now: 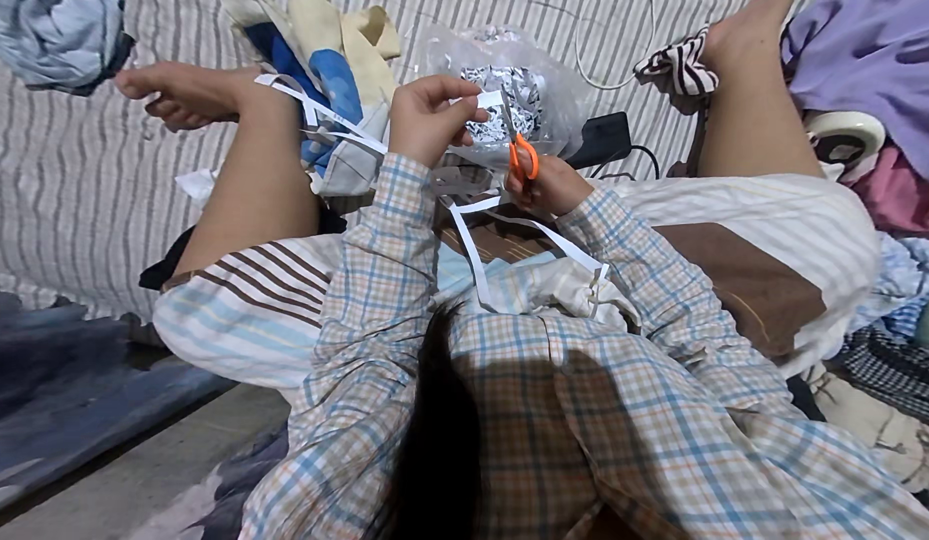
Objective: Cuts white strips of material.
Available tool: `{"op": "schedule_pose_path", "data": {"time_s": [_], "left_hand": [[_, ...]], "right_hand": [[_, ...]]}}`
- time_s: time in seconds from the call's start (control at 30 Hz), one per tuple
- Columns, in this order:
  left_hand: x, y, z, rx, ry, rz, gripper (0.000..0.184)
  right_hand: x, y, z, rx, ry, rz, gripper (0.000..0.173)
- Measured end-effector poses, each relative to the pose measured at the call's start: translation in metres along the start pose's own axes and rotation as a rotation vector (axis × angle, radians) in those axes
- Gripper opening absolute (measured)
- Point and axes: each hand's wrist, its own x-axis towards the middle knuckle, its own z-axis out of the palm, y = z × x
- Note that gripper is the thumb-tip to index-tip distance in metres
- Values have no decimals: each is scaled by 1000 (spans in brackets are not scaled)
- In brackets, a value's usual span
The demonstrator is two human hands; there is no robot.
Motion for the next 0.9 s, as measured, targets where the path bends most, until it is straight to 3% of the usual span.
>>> {"op": "schedule_pose_path", "data": {"time_s": [0.9], "left_hand": [[0, 1, 2, 26, -25, 4, 19]], "right_hand": [[-1, 0, 1, 15, -1, -25, 42]]}}
